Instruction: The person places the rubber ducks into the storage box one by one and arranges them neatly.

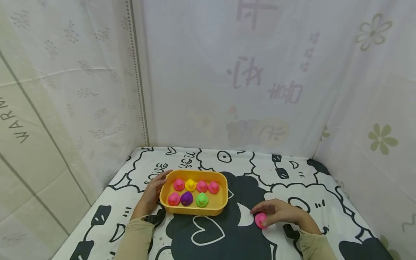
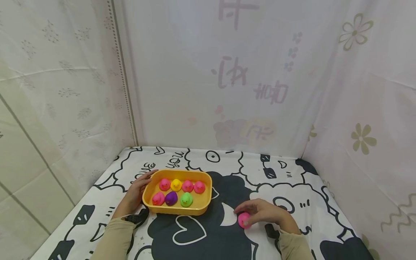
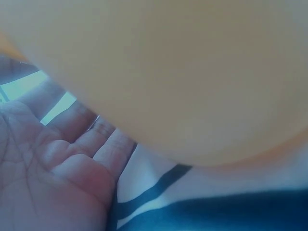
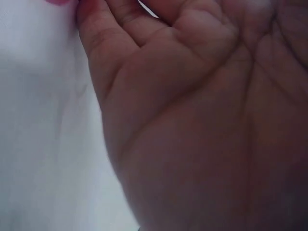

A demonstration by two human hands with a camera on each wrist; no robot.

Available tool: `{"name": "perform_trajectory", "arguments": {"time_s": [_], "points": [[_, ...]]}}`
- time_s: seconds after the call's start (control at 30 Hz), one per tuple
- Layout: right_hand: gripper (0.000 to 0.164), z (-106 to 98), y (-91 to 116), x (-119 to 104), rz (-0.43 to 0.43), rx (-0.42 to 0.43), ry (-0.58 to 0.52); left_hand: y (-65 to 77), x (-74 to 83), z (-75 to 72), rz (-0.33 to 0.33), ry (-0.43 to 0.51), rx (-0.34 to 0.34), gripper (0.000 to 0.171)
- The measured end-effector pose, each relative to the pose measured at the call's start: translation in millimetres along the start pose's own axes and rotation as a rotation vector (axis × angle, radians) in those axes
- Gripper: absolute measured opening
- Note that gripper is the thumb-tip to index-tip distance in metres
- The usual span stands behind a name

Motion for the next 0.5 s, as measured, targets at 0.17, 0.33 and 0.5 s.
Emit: {"name": "perform_trajectory", "arguments": {"time_s": [0.17, 0.33, 0.5], "points": [[0.051, 1.0, 0.2, -4.9, 0.013, 0.024, 0.091, -0.6, 1.0, 0.2, -0.007, 0.018, 0.003, 0.051], [0.044, 0.6, -3.2, -2.9, -0.010, 0.045, 0.132, -0.8, 1.9, 0.3, -0.005, 0.011, 0.008, 0.051], [0.035, -0.3, -5.7, 2.5, -0.012, 0.075, 0.126, -0.3, 2.6, 0.1, -0.002, 0.002, -0.001, 0.051]]}}
Point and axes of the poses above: each hand's wrist, its own y-axis away from the middle knuckle, its own z-axis out of the palm, x = y × z, the point moved 2 cm from there along -y, towards the middle knuckle, and after that the axes turned 13 degrees about z, right-handed, at the moved point
